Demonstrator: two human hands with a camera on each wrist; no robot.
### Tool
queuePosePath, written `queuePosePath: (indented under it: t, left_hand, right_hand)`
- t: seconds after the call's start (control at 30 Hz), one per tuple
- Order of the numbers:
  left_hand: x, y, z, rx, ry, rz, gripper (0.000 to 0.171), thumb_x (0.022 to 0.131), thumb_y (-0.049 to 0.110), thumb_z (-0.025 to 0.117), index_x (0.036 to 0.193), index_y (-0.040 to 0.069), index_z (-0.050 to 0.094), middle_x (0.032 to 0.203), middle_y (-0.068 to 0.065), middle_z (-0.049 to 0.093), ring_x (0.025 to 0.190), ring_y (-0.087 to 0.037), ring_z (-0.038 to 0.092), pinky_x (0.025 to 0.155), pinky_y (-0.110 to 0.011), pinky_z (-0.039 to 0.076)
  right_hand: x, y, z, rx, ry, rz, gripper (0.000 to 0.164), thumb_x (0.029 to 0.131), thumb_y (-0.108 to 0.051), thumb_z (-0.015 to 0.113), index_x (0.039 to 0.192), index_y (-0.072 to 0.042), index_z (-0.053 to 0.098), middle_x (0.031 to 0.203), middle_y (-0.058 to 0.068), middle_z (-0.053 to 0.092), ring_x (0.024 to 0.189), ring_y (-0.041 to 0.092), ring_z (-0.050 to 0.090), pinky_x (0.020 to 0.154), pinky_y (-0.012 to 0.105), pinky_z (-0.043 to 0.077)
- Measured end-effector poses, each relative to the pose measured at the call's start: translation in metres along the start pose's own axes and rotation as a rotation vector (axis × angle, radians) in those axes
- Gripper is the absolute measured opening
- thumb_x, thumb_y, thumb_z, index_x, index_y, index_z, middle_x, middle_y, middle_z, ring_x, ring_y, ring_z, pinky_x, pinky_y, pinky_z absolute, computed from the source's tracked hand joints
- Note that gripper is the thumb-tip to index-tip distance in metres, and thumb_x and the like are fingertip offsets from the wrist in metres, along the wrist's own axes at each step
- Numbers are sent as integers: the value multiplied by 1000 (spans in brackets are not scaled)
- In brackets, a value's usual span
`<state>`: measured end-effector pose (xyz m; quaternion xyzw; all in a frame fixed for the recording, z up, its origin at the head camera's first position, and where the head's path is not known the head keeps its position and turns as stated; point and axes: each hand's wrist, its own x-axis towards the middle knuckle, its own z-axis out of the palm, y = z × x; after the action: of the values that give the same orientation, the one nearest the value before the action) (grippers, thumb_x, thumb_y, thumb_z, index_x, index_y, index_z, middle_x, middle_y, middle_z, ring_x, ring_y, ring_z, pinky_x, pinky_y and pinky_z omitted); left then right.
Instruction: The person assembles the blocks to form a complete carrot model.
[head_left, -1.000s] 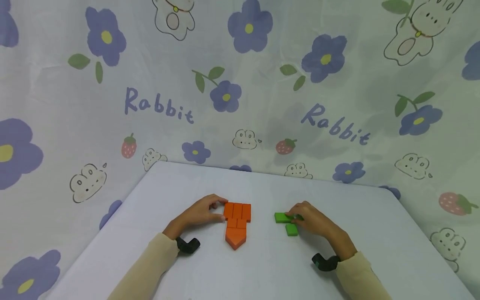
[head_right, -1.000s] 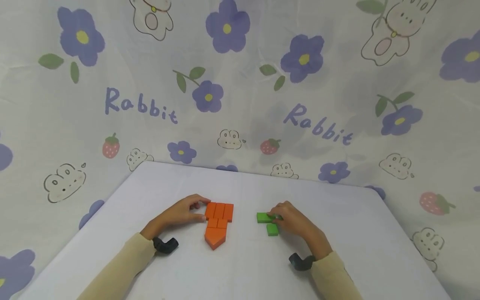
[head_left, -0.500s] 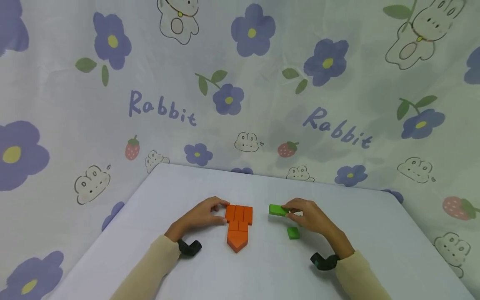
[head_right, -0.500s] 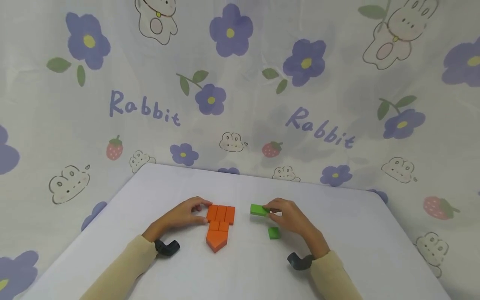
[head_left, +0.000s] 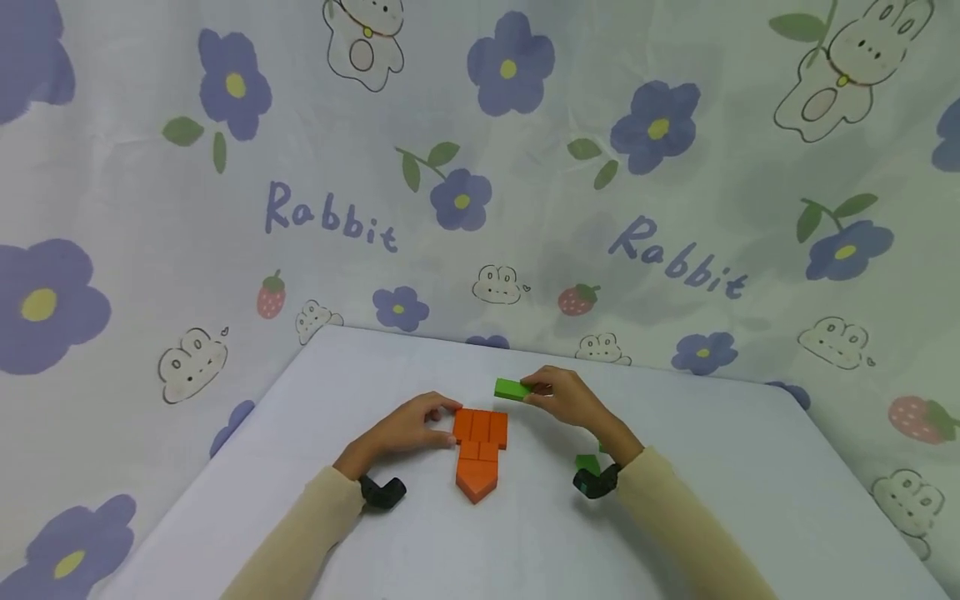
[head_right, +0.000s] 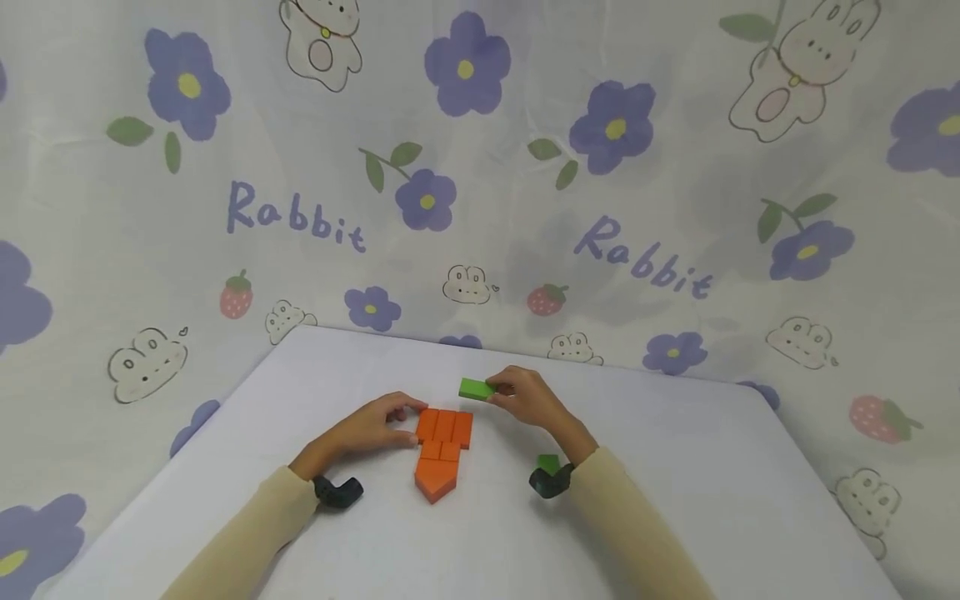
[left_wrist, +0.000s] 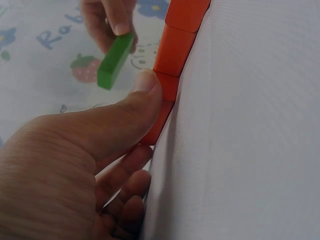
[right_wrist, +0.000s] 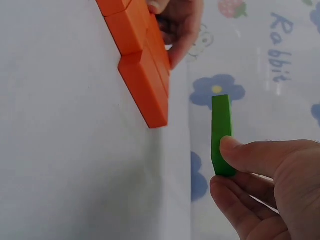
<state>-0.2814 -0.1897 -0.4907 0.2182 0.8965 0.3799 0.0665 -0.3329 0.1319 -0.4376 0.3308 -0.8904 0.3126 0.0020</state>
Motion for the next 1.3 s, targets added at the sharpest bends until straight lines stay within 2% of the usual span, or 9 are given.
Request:
queuePosePath:
  t: [0.23,0.43,0.53,0.67,0.97,1.3]
  left_hand:
    - [-1,1,2,-7,-1,-12,58,85,43,78,136,22,60,129,2,61,107,-17,53,95,-41,47]
    - [1,0,4,-2,-5,-7,59,85,46,77,136,23,60,130,3,61,108,-17,53,96,-40,47]
    - [2,-1,4,3,-10,0,59,85,47,77,137,23,60,130,4,60,108,-16,53,95,-40,47]
    - [2,-2,3,3,2,-3,59,84,46,78,136,24,60,128,6,61,107,-15,53,95,-40,47]
    - [1,-1,2,-11,-8,-22,60,83,47,78,136,25,60,129,6,60,108,-16,53,96,-40,47]
    - [1,-1,1,11,-4,-7,61,83,49,78,136,25,60,126,7,61,105,-15,52,94,-39,47]
  right_hand:
    - [28,-3,26,14,-66,41,29,90,-14,74,119,-7,73,106,4,71,93,13,63,88,33,56]
    - [37,-1,41,-1,-133,143,29,91,-20,74,118,-10,73,105,1,70,92,11,60,87,30,54]
    - [39,-1,43,-10,-150,169,28,94,-24,71,119,-11,73,105,0,70,92,11,60,88,32,54]
    - [42,-2,43,-12,-142,150,29,97,-25,67,120,-10,72,106,1,71,92,12,60,88,34,54]
    - [43,0,49,19,-146,176,24,94,-23,70,116,-14,75,102,-1,65,91,12,55,86,30,50]
    - [39,-6,43,56,-188,149,22,95,-21,70,115,-15,76,102,-1,63,92,13,55,85,31,50]
